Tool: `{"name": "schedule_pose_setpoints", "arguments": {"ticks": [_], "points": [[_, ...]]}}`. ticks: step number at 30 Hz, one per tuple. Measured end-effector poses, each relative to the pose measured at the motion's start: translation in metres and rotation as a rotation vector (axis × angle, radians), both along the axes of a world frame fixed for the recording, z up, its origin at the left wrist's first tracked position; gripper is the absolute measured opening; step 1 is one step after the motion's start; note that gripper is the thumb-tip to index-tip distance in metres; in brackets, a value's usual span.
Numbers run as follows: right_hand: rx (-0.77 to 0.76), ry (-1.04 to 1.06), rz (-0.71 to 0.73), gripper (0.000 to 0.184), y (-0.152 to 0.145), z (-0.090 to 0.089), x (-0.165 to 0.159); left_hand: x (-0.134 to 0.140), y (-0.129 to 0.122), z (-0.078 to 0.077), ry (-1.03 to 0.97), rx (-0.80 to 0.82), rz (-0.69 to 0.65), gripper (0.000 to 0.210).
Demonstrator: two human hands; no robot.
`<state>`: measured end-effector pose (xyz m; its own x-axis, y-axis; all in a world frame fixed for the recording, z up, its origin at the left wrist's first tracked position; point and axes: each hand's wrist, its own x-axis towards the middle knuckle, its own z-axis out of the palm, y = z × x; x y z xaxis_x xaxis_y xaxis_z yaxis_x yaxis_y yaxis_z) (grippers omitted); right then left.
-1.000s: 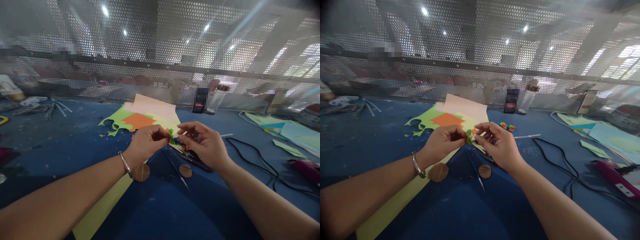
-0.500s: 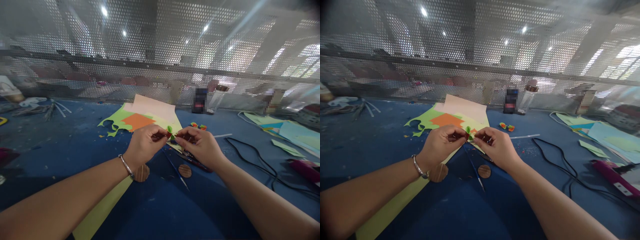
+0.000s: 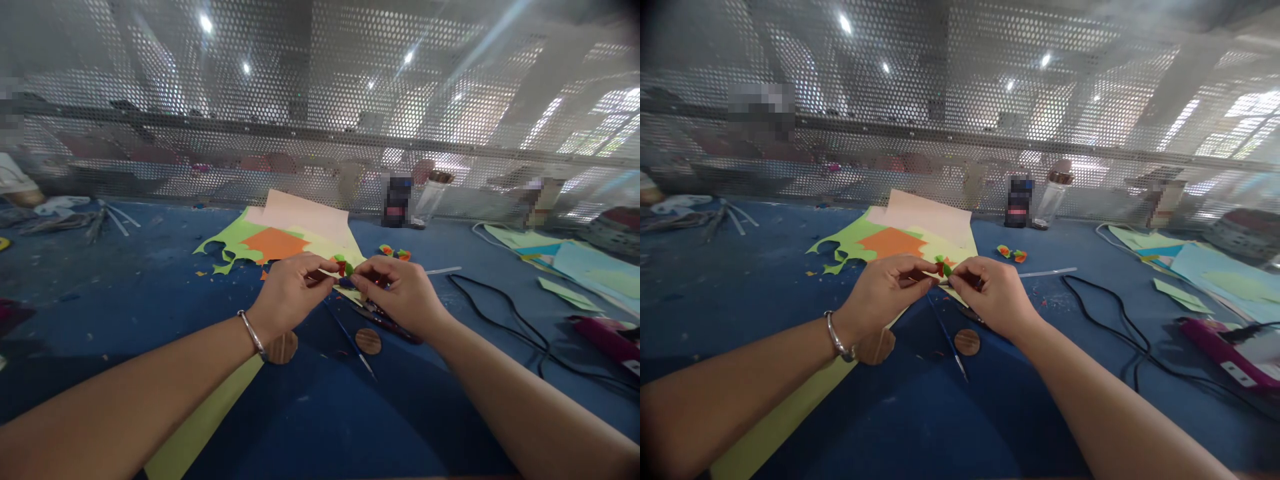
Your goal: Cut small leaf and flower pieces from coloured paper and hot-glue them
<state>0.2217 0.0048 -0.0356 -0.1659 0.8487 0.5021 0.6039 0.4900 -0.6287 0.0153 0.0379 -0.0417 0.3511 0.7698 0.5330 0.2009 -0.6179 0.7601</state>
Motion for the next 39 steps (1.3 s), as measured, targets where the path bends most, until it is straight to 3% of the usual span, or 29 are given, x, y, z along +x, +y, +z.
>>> {"name": "schedule_pose_setpoints", "arguments": {"ticks": [5, 13, 20, 25, 28, 31, 33, 36, 39], "points": [[-0.012, 0.006, -0.099, 0.018, 0.014, 0.002, 0.024, -0.002, -0.001, 0.003, 0.053, 0.043, 0.02, 0.018], [-0.136, 0.206, -0.521, 0.019, 0.061, -0.021, 0.105, -0.008, -0.001, 0.007, 0.06, 0.078, 0.033, 0.015], [-0.161, 0.271, -0.644, 0.03, 0.068, -0.03, 0.121, -0.017, 0.01, 0.008, 0.078, 0.06, 0.114, 0.015], [-0.195, 0.172, -0.573, 0.028, 0.058, -0.018, 0.109, -0.028, 0.026, 0.012, 0.23, 0.064, 0.154, 0.013], [-0.226, 0.061, -0.45, 0.025, 0.045, -0.007, 0.089, -0.034, 0.029, 0.017, 0.434, 0.024, 0.092, 0.011], [-0.295, -0.229, -0.306, 0.028, 0.033, 0.001, 0.068, -0.039, 0.03, 0.02, 0.574, -0.019, 0.054, 0.016], [-0.328, -0.398, -0.21, 0.028, 0.028, 0.004, 0.059, -0.04, 0.031, 0.019, 0.605, 0.024, 0.13, 0.028], [-0.356, -0.482, -0.171, 0.024, 0.027, 0.002, 0.056, -0.04, 0.037, 0.014, 0.648, 0.082, 0.226, 0.034], [-0.394, -0.527, -0.192, 0.021, 0.029, -0.001, 0.061, -0.04, 0.044, 0.007, 0.664, 0.019, 0.198, 0.021]]}}
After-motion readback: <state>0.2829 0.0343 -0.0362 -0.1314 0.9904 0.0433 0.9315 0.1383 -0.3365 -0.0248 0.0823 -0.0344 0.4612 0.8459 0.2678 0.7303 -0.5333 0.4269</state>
